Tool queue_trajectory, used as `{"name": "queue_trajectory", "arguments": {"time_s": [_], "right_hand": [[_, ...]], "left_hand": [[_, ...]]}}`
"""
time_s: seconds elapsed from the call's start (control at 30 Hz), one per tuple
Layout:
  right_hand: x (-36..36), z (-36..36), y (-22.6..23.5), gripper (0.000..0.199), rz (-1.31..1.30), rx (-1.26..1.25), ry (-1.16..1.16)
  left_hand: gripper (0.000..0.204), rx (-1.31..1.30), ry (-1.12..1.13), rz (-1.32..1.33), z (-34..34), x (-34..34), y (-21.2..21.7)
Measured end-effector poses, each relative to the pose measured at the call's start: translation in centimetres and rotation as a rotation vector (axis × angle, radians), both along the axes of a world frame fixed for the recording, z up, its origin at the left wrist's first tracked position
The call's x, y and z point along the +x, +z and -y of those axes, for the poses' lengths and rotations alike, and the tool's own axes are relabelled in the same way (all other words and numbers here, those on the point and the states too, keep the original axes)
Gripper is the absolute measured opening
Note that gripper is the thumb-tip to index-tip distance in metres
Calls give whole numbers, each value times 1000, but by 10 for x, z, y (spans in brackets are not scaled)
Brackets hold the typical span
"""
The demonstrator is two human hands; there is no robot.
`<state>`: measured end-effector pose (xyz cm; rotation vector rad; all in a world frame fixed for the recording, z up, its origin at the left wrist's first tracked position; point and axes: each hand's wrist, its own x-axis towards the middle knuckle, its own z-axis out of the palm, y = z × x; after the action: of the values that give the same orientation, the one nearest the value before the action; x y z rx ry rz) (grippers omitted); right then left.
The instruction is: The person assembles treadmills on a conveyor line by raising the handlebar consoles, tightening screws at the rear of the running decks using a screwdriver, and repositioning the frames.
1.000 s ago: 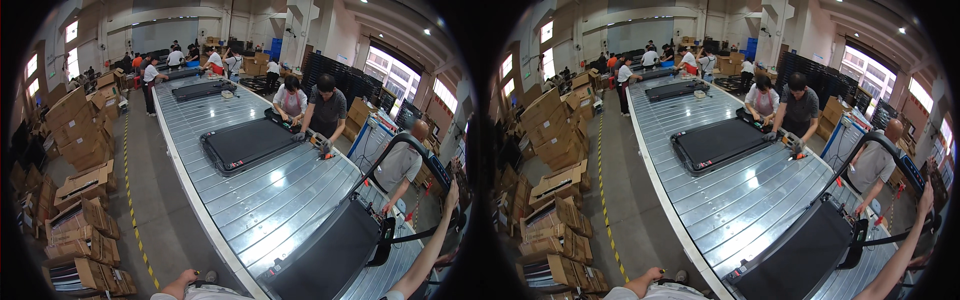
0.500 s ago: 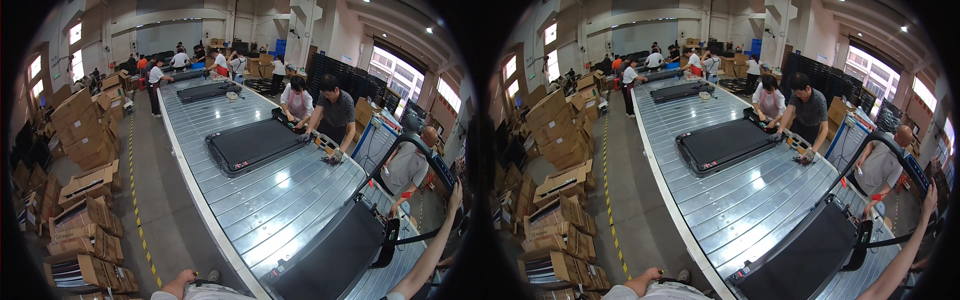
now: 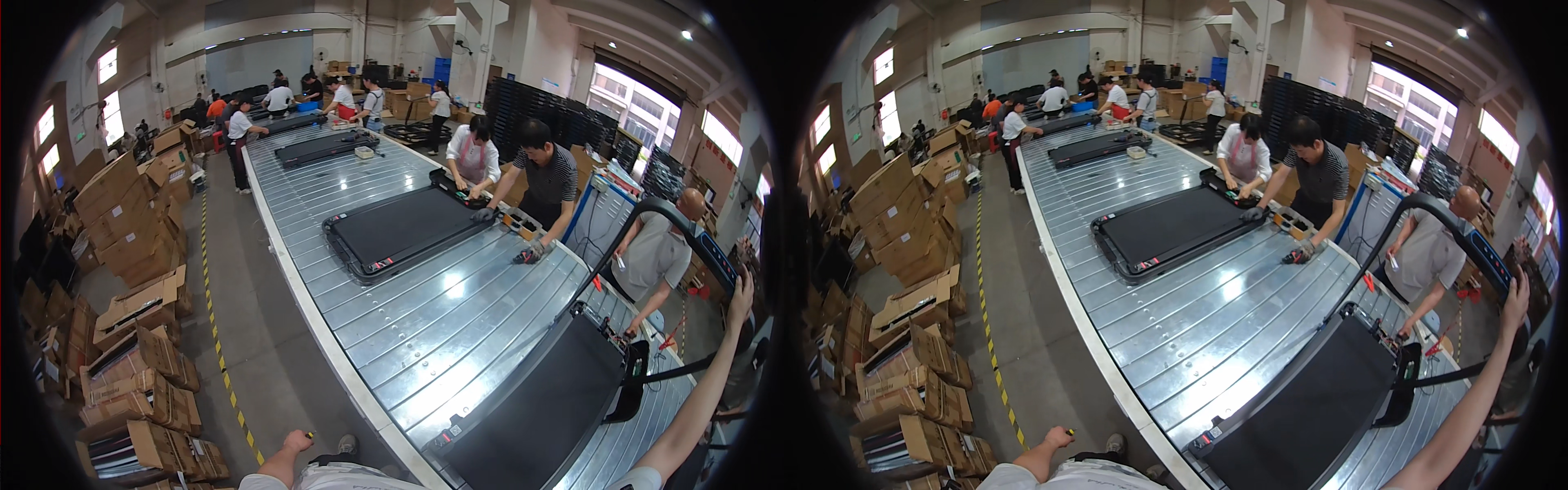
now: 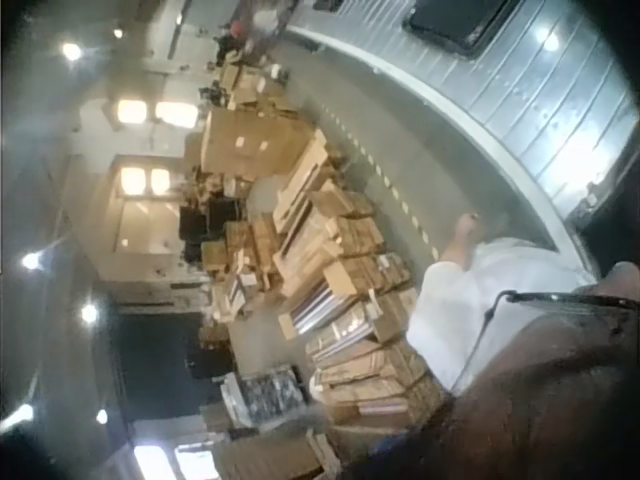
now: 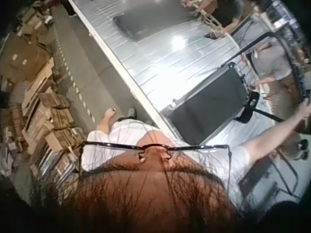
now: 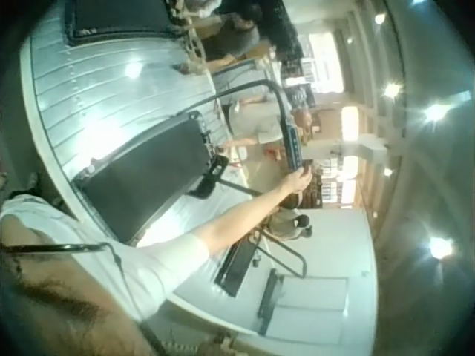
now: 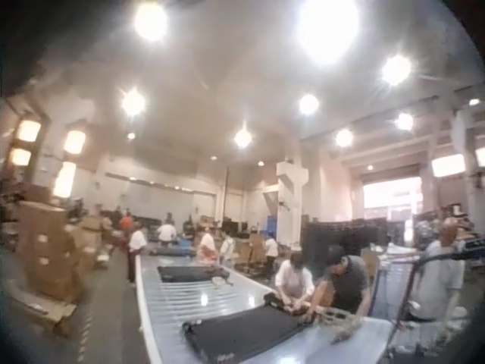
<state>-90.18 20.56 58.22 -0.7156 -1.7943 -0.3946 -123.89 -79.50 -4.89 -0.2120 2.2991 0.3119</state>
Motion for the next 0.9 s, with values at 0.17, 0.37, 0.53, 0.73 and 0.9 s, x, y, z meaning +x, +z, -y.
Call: {"name": "queue_trajectory", "arguments": {"time_s": [0.17,0.37,0.53,0.73,0.9], "right_hand": [[4,-2,3,36,-16,0,-76],[-6,14,8,36,-47,102,-355],[-15,38,9,40,-120,80,-487],[-31,87,7,50,-361,-70,-692],[-77,198,-46,32,-341,169,-256]], "left_hand": [[36,153,258,-285,-1,-2,20],[15,513,643,-669,-14,4,59],[11,848,781,-657,-35,-18,104],[19,1141,623,-579,-75,-63,162],[25,1142,132,-682,-106,-103,167]]}}
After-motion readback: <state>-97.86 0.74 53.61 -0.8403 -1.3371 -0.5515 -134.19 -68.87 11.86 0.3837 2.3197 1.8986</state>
